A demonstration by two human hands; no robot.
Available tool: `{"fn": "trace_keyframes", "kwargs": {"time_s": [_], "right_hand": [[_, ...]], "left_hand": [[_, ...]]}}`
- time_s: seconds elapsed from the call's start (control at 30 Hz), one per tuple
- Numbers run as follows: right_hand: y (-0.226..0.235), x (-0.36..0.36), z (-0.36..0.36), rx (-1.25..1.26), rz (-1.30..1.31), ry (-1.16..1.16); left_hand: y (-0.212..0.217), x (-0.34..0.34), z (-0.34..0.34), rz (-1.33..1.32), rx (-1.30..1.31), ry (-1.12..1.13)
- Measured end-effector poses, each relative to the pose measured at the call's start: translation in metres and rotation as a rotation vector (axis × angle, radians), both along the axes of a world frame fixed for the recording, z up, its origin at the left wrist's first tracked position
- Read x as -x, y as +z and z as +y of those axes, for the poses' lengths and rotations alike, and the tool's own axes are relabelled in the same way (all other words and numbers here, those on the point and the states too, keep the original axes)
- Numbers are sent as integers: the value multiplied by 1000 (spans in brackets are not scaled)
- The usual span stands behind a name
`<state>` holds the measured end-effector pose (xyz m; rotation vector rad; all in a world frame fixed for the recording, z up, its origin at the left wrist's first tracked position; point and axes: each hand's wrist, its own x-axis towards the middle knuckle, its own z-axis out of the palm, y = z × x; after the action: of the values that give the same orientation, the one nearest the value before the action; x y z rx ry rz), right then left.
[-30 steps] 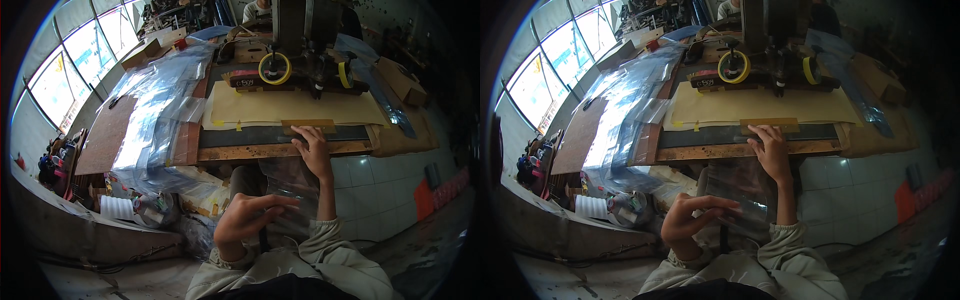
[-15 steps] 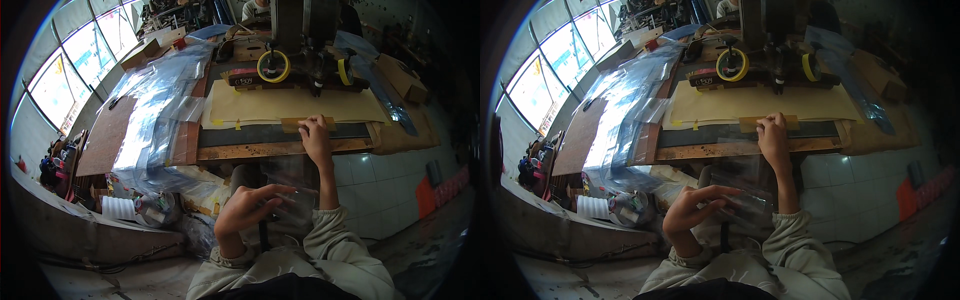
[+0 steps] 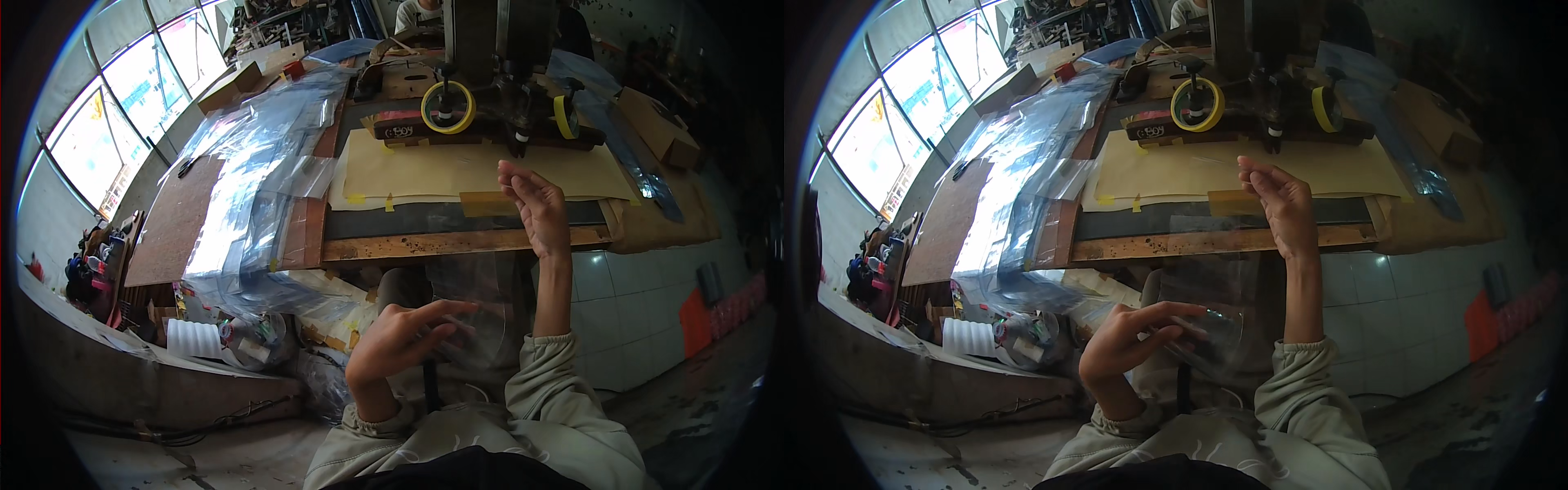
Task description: The person aligns and presses plastic sleeves onto the work surface of a heat sealing machine by hand, positioning the transparent sheets and smoothing them down.
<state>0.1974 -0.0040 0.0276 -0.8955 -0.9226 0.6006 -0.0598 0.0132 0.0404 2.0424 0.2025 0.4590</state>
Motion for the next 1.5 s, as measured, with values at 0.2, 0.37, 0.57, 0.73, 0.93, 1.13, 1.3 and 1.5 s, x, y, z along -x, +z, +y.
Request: {"fn": "trace_keyframes", "kwargs": {"time_s": [0.2,0.37,0.57,0.73,0.93,1.13,1.3,1.5], "right_hand": [[10,-2,2,-60,119,-22],[25,-13,0,-58,133,-8],[37,-19,5,-96,-121,-227],[48,-23,1,-166,7,-212],[56,-11,-7,-120,3,-92],[59,-12,-13,-89,92,62],[62,-4,-33,-3,79,-20],[18,7,-119,-46,-163,1128]], "left_hand": [[0,4,1,66,-55,-4],[-4,2,7,67,-120,-19],[-11,7,5,99,-136,4],[-17,6,15,216,-167,130],[-38,-2,32,155,-75,104],[-37,-7,32,147,10,95],[-33,-8,35,155,-38,77],[-66,-5,53,178,141,100]]}}
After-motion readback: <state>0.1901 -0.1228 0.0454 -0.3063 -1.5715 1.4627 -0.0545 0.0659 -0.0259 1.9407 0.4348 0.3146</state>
